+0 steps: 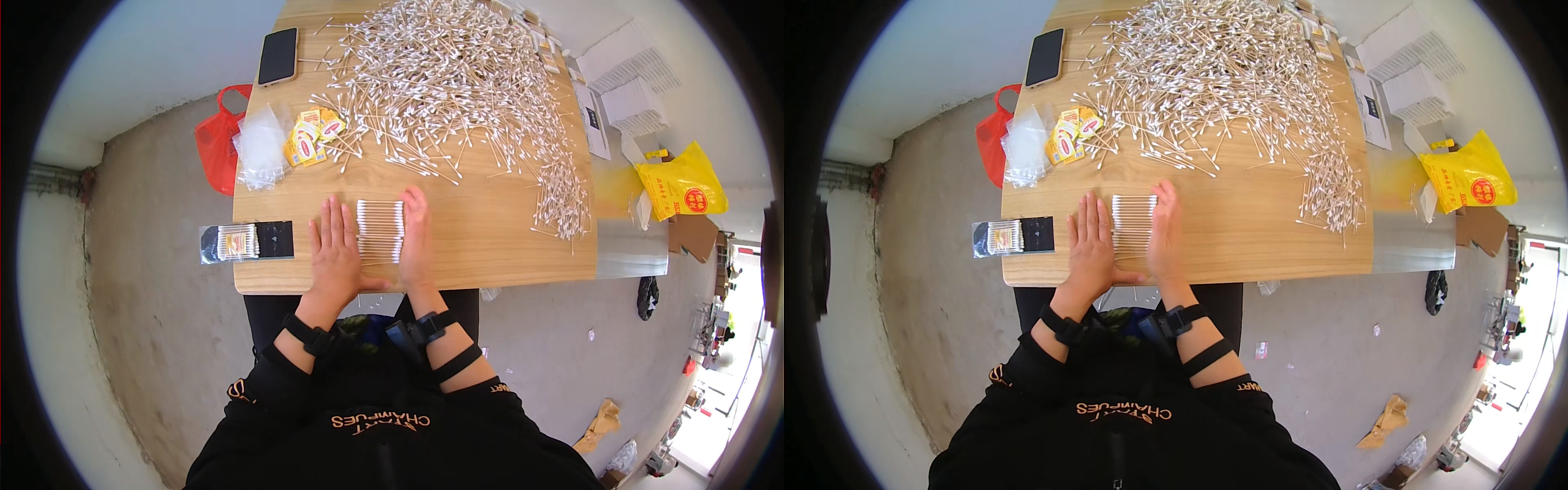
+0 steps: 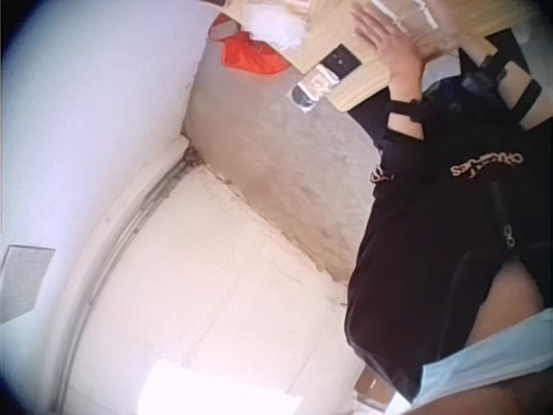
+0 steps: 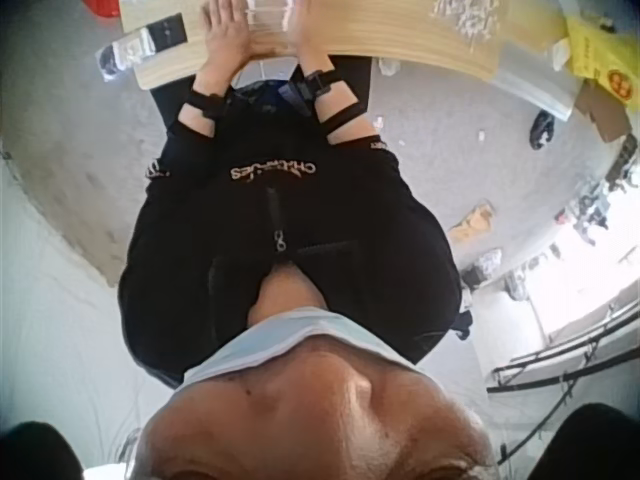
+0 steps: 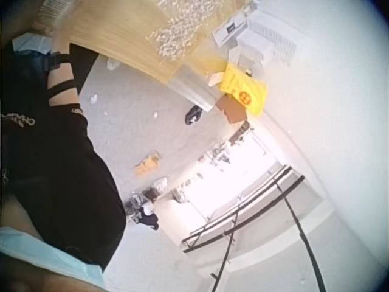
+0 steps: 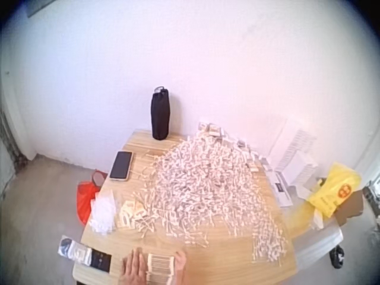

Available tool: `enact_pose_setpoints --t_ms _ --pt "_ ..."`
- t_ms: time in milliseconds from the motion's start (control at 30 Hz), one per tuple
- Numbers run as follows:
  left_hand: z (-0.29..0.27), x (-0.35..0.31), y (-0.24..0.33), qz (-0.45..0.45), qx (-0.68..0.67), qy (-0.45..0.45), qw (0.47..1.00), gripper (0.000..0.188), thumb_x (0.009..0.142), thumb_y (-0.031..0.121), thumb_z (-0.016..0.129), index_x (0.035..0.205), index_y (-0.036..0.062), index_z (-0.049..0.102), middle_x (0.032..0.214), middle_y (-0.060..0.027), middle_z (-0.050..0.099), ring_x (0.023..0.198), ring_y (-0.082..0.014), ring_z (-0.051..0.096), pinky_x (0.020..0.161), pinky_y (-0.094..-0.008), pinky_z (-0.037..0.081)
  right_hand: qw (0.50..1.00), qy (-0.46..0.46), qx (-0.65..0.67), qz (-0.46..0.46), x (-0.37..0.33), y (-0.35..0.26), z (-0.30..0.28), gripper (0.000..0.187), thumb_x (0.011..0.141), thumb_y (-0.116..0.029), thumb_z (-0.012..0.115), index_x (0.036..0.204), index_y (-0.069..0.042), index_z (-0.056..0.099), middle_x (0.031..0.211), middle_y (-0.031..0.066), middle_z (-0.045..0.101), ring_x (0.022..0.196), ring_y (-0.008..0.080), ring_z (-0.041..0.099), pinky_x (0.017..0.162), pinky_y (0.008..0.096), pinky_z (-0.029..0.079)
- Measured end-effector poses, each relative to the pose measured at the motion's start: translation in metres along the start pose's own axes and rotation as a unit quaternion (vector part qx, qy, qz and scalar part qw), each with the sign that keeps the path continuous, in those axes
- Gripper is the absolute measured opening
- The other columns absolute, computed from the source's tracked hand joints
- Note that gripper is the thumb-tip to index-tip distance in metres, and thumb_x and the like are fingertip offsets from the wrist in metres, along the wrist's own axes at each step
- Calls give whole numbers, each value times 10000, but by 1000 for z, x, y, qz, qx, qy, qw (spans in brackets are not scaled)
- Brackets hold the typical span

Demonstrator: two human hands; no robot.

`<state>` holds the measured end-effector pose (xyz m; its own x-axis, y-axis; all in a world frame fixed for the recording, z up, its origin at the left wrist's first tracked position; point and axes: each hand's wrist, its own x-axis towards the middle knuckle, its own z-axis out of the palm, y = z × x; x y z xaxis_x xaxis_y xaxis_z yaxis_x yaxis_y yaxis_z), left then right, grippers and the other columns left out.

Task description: Organizing and aligning cotton swabs on a wooden table.

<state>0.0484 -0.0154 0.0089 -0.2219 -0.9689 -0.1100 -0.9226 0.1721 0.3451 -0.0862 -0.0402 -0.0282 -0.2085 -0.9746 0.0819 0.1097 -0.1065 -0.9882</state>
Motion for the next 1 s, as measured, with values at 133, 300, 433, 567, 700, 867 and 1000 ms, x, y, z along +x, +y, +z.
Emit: enact_pose_setpoints --t_ms 133,300,433,567,700,867,1000 --pt "4 4 6 -10 54 -7 998 1518 379 685 807 1450 -129 104 1540 -295 106 1455 -401 80 1156 -544 80 996 -21 -85 -20 3 -6 5 571 1022 -396 342 1389 41 339 1364 183 426 1283 260 400 1108 364 263" --pt "4 -3 -4 18 -31 26 999 1438 451 589 844 1460 -108 92 1536 -292 120 1447 -409 110 1157 -531 122 991 40 124 33 -1 1 -10 596 1028 -412 319 1410 44 286 1404 191 363 1338 247 342 1168 375 199" --pt "11 -10 -20 68 -53 97 992 1366 509 473 875 1470 -84 81 1530 -288 149 1434 -418 156 1153 -517 167 991 33 123 33 -9 11 -25 654 1027 -452 297 1430 59 228 1429 226 330 1373 262 293 1182 377 173" --pt "14 -7 -18 56 -38 124 990 1347 515 471 869 1470 -82 97 1525 -289 166 1432 -419 161 1152 -518 169 994 35 106 -2 -9 18 -17 662 1023 -454 310 1433 59 223 1448 225 306 1382 259 283 1186 373 161" --pt "3 -12 -4 47 -100 72 991 1334 500 503 859 1475 -57 142 1532 -278 166 1438 -411 153 1149 -525 161 999 32 42 2 -12 14 -10 642 1026 -432 314 1441 49 223 1445 203 314 1366 253 302 1169 369 179" --pt "3 -14 3 76 9 48 996 1342 459 539 856 1484 -12 187 1539 -273 155 1444 -398 148 1145 -547 146 996 -46 -72 -2 -18 -5 17 625 1015 -414 342 1429 46 257 1404 204 371 1329 266 343 1114 403 242" --pt "-3 -10 5 77 -3 13 997 1370 430 578 844 1485 -4 192 1542 -273 145 1446 -398 145 1145 -550 138 997 1 71 0 -6 16 8 632 1021 -444 320 1414 48 272 1410 189 359 1356 250 310 1163 375 184"
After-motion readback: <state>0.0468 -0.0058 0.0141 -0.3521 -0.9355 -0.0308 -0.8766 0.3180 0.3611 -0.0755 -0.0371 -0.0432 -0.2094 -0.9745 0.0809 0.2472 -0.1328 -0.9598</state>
